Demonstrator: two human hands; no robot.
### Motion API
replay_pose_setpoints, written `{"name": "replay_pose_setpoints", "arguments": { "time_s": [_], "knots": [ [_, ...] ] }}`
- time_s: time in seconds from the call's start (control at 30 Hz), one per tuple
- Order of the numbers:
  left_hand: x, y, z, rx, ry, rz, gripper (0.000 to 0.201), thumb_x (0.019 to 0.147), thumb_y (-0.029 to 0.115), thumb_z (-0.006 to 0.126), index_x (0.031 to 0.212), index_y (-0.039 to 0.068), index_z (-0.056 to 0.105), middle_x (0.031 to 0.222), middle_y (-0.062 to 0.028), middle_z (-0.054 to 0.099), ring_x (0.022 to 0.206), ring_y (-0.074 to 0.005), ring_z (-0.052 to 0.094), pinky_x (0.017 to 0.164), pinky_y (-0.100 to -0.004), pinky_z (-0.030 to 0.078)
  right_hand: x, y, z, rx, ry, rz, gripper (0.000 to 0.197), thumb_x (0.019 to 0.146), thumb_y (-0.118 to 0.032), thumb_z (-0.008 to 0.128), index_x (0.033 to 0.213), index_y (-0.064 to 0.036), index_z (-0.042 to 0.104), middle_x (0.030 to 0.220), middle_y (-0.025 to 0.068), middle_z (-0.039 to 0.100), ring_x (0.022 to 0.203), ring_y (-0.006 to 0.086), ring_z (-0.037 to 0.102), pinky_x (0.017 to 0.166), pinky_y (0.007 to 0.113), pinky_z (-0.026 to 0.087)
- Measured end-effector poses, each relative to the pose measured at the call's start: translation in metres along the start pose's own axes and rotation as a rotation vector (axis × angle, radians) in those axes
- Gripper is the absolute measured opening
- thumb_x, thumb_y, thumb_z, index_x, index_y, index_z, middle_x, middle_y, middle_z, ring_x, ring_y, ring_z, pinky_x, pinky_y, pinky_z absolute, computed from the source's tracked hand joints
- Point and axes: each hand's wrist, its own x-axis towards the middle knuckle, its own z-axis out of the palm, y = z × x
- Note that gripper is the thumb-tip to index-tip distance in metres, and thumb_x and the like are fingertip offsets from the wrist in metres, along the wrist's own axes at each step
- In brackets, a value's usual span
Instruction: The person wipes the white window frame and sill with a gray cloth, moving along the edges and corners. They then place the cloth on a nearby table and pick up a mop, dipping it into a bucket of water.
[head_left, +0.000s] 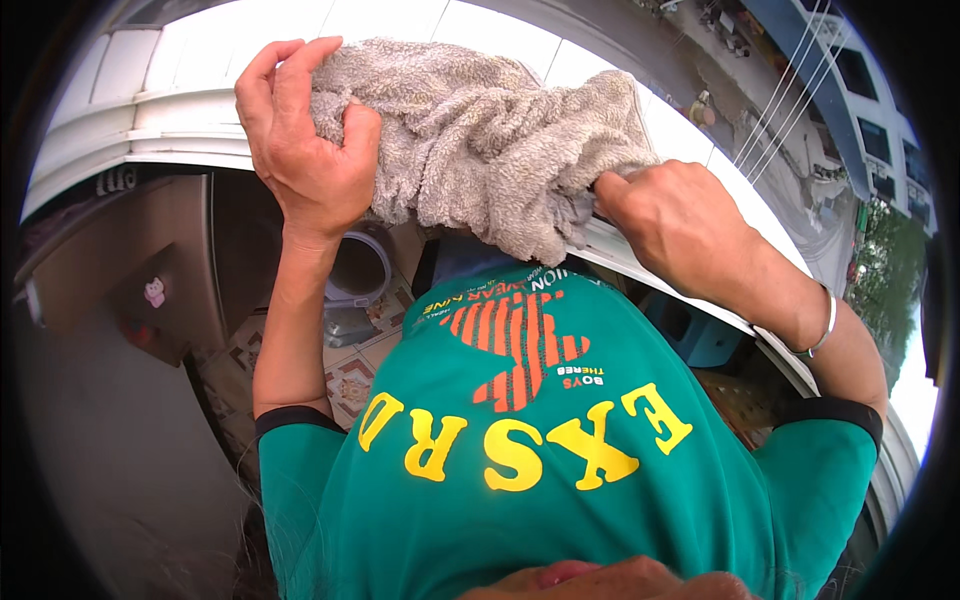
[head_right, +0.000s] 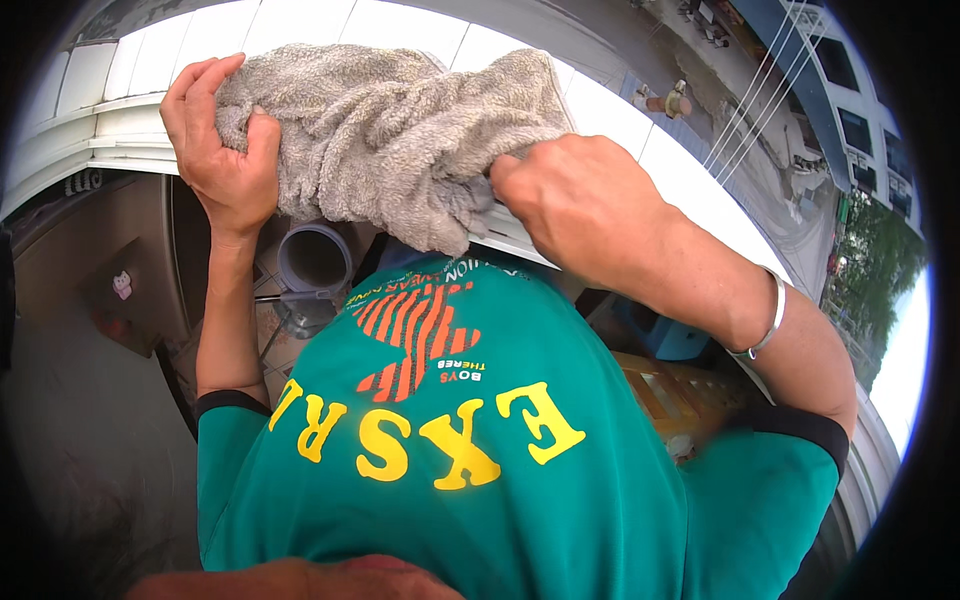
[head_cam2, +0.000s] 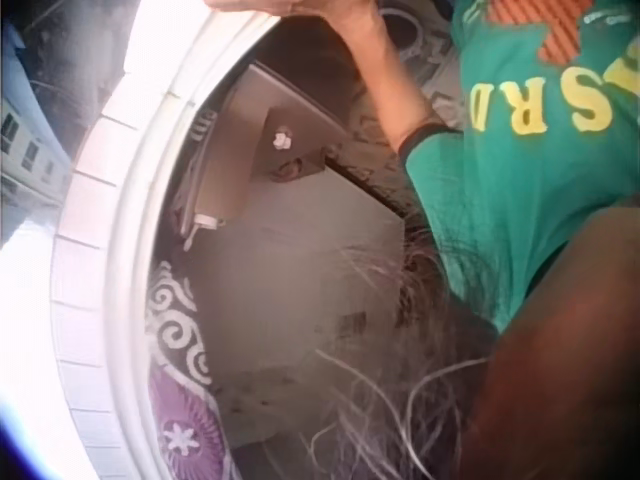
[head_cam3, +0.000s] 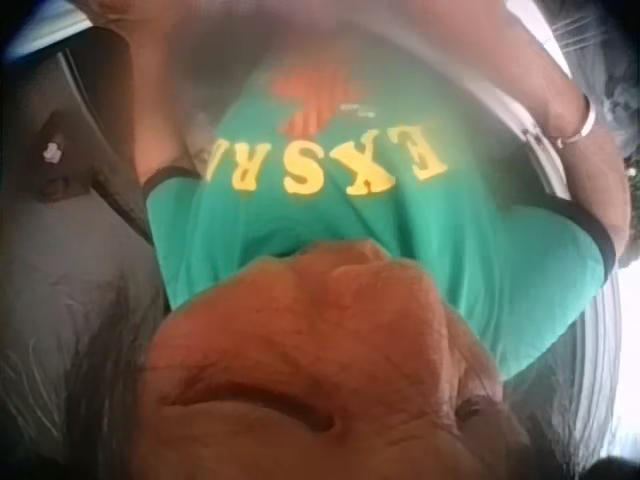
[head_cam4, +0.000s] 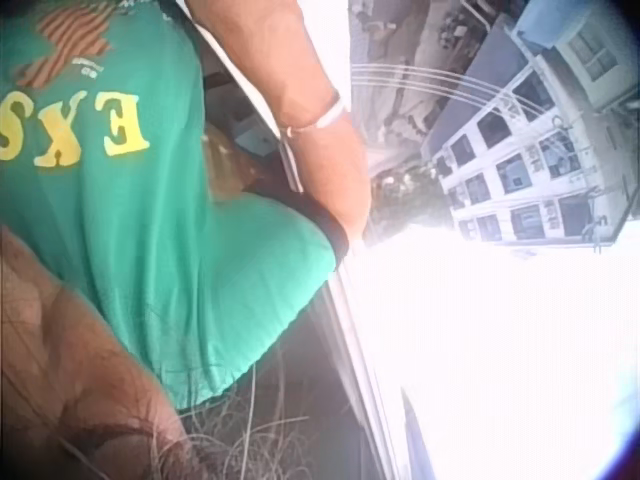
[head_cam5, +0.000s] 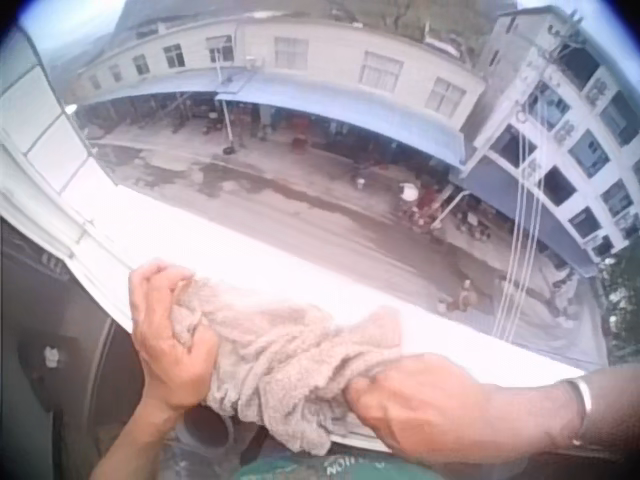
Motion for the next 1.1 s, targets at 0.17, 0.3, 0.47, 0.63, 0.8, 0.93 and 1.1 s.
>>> {"name": "replay_pose_setpoints", "arguments": {
  "time_s": [0.17, 0.3, 0.47, 0.63, 0.8, 0.93, 1.1],
  "knots": [
    [-0.004, -0.004, -0.007, -0.005, 0.068, -0.05, 0.032, 0.071, 0.0, 0.057, 0.103, 0.002, 0.061, 0.103, -0.0121, 0.054, 0.1, -0.0294, 0.053, 0.088, -0.0383, 0.043, 0.107, -0.051, -0.028, -0.12, 0.145, -0.314, 0.012, 0.076, -0.011, 0.062, 0.083, -0.0068, 0.072, 0.075, 0.0137, 0.068, 0.074, 0.0299, 0.069, 0.063, 0.039, 0.056],
    [-0.005, -0.016, -0.004, -0.062, 0.247, -0.081, 0.029, 0.077, -0.003, 0.052, 0.105, -0.001, 0.057, 0.104, -0.0141, 0.053, 0.101, -0.0296, 0.051, 0.091, -0.0389, 0.041, 0.151, -0.061, -0.024, -0.005, 0.33, -0.293, 0.012, 0.074, -0.009, 0.062, 0.08, -0.003, 0.07, 0.077, 0.0177, 0.068, 0.075, 0.0342, 0.068, 0.065, 0.043, 0.055],
    [0.011, -0.022, -0.015, -0.156, 0.357, -0.171, 0.028, 0.093, 0.016, 0.057, 0.113, -0.003, 0.054, 0.112, -0.0133, 0.053, 0.104, -0.0235, 0.051, 0.095, -0.0377, 0.04, 0.181, -0.04, -0.006, 0.509, 0.423, -0.244, 0.021, 0.082, -0.009, 0.061, 0.097, 0.0044, 0.067, 0.089, 0.023, 0.069, 0.084, 0.0328, 0.069, 0.073, 0.04, 0.054],
    [0.014, -0.06, -0.026, -0.225, 0.243, -0.237, 0.029, 0.097, 0.022, 0.057, 0.109, -0.004, 0.056, 0.093, -0.0077, 0.061, 0.085, -0.0162, 0.057, 0.082, -0.0318, 0.047, 0.168, -0.026, -0.032, 1.126, 0.46, -0.471, 0.023, 0.091, -0.009, 0.057, 0.109, 0.0037, 0.063, 0.099, 0.0143, 0.068, 0.093, 0.023, 0.064, 0.084, 0.036, 0.051],
    [0.015, -0.068, -0.026, 0.004, 0.288, -0.21, 0.02, 0.093, 0.01, 0.055, 0.1, -0.008, 0.057, 0.085, -0.0124, 0.061, 0.074, -0.0192, 0.054, 0.071, -0.0339, 0.046, 0.131, 0.001, -0.065, 0.976, 0.471, -0.528, 0.024, 0.095, -0.012, 0.056, 0.113, 0.0028, 0.061, 0.111, 0.0163, 0.066, 0.102, 0.0248, 0.062, 0.093, 0.038, 0.049],
    [0.012, -0.075, -0.032, 0.078, 0.29, -0.225, 0.02, 0.093, 0.01, 0.053, 0.1, -0.009, 0.057, 0.085, -0.0142, 0.061, 0.078, -0.0216, 0.055, 0.074, -0.035, 0.046, 0.133, 0.025, -0.052, 1.141, 0.431, -0.768, 0.025, 0.095, -0.012, 0.056, 0.116, 0.0006, 0.06, 0.108, 0.0139, 0.065, 0.103, 0.0231, 0.061, 0.093, 0.037, 0.048],
    [0.015, -0.066, -0.033, 0.168, 0.27, -0.242, 0.022, 0.094, 0.012, 0.053, 0.1, -0.008, 0.057, 0.086, -0.0157, 0.062, 0.079, -0.0233, 0.056, 0.075, -0.0355, 0.046, 0.111, 0.01, -0.066, 0.966, 0.407, -0.364, 0.029, 0.094, -0.012, 0.058, 0.121, -0.0006, 0.057, 0.117, 0.0146, 0.062, 0.11, 0.0227, 0.058, 0.096, 0.035, 0.046]
  ]
}}
